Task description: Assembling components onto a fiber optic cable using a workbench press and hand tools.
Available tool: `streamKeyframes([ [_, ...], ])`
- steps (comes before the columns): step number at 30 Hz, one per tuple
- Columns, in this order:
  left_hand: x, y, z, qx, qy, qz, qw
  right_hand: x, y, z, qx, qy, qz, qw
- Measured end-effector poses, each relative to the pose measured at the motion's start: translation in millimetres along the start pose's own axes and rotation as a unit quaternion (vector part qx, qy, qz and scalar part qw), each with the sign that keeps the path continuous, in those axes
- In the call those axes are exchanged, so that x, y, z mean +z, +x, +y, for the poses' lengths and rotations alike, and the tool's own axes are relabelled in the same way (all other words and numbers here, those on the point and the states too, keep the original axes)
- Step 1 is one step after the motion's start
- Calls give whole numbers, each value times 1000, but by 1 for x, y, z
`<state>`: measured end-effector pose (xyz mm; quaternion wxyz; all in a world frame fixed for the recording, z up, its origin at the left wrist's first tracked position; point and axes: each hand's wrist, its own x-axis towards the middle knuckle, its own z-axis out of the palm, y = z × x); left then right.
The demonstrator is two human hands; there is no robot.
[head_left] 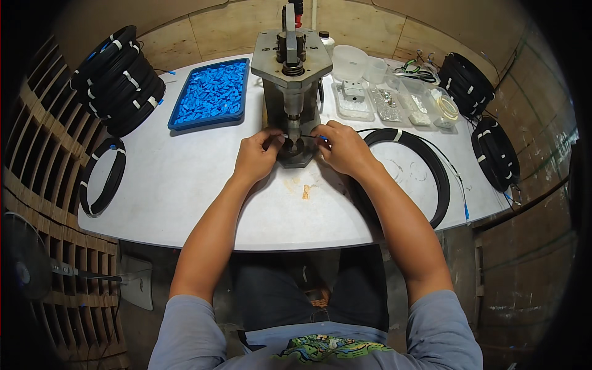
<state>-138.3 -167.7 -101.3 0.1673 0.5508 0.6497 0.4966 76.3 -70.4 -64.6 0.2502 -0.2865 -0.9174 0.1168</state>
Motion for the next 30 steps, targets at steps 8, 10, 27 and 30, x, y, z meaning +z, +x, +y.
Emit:
streamKeyframes([
  [8,-1,0,1,-2,8,0,1000,0,0,-1,8,-2,-5,1000],
  [10,0,0,-2,-4,-2,-5,1000,0,0,-1,6,-1,-7,1000],
  [27,0,1,-1,7,0,3,1000,-2,1,-1,12,7,-6,1000],
  [30,0,0,1,9,-1,8,1000,-1,1,-1,8,7,-3,1000],
])
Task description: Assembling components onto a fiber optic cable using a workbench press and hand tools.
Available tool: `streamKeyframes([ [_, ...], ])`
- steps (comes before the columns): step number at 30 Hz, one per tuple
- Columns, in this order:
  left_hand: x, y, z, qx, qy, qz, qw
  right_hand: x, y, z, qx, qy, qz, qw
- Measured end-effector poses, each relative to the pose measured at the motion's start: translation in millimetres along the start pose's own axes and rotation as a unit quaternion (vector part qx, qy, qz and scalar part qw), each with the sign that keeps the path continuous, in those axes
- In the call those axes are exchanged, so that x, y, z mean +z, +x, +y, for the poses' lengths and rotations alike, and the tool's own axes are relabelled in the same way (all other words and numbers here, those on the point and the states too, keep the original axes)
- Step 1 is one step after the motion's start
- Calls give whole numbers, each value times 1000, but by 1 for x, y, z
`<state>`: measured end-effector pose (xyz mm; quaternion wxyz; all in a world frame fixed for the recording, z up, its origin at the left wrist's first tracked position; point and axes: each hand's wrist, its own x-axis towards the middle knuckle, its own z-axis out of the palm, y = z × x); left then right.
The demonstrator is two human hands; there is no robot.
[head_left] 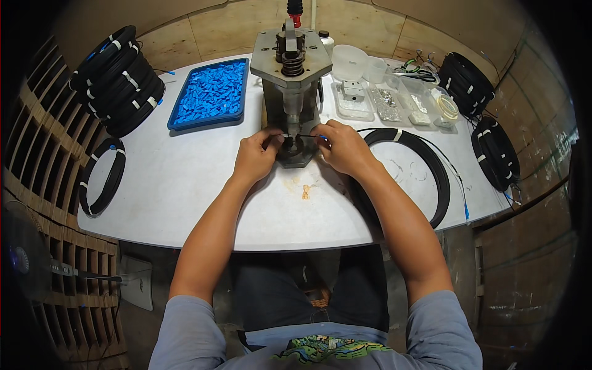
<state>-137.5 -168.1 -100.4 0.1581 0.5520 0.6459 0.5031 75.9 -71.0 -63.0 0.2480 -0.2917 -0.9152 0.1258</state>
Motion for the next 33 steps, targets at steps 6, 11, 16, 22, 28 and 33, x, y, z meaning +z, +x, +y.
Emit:
streamKeyframes([
  [6,0,-1,0,-8,3,0,1000,2,0,0,-14,-11,21,1000],
  [11,3,0,-2,-3,-12,2,1000,-1,-1,0,-11,-23,26,999],
  [16,1,2,-10,-15,-25,-1,1000,-6,4,-1,-27,-31,6,999],
  [22,2,4,-9,-2,-16,-3,1000,-7,4,4,-42,-23,8,999],
  [28,1,1,-3,13,-15,3,1000,-9,2,2,-57,6,-5,998],
  [33,-1,0,0,11,-10,-10,1000,-12,0,2,-60,14,-20,998],
])
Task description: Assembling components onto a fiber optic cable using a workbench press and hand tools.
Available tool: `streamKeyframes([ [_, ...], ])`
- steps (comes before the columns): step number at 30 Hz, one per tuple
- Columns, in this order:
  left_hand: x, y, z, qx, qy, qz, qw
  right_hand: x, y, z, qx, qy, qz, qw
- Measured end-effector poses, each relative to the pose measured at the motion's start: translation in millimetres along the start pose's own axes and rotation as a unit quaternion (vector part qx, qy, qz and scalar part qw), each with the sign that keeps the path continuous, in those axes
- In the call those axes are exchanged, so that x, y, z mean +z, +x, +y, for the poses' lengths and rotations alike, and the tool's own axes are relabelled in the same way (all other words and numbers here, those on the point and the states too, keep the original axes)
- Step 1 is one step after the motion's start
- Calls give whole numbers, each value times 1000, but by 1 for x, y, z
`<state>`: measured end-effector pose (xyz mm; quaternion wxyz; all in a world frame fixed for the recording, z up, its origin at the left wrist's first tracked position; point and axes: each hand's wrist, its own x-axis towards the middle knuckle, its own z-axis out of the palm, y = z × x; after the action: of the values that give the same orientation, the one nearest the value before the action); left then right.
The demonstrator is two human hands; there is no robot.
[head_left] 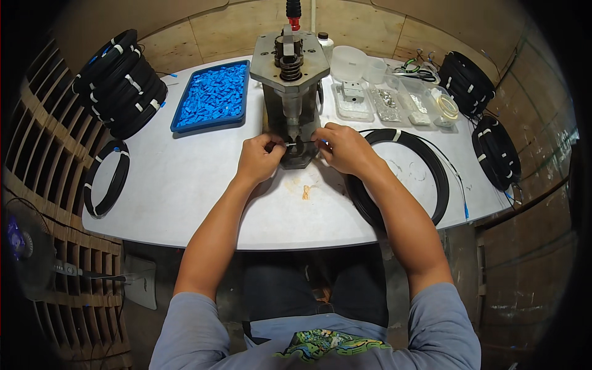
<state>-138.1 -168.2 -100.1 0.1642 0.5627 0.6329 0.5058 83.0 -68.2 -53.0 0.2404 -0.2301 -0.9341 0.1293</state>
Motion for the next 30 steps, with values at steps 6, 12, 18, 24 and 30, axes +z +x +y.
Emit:
streamKeyframes([
  [6,-6,-5,6,6,28,-26,999,-3,-4,-1,-6,3,-24,1000],
  [12,-8,-11,13,26,27,-50,998,-7,-8,-3,-8,8,-26,1000],
  [18,-9,-13,10,91,2,-34,995,-12,-8,-6,-10,17,-18,1000],
  [24,-8,-14,18,89,17,-34,995,-17,-12,-7,-30,-3,-16,999],
  [30,-8,-16,19,80,2,-42,996,-19,-12,-10,-48,-31,-25,998],
])
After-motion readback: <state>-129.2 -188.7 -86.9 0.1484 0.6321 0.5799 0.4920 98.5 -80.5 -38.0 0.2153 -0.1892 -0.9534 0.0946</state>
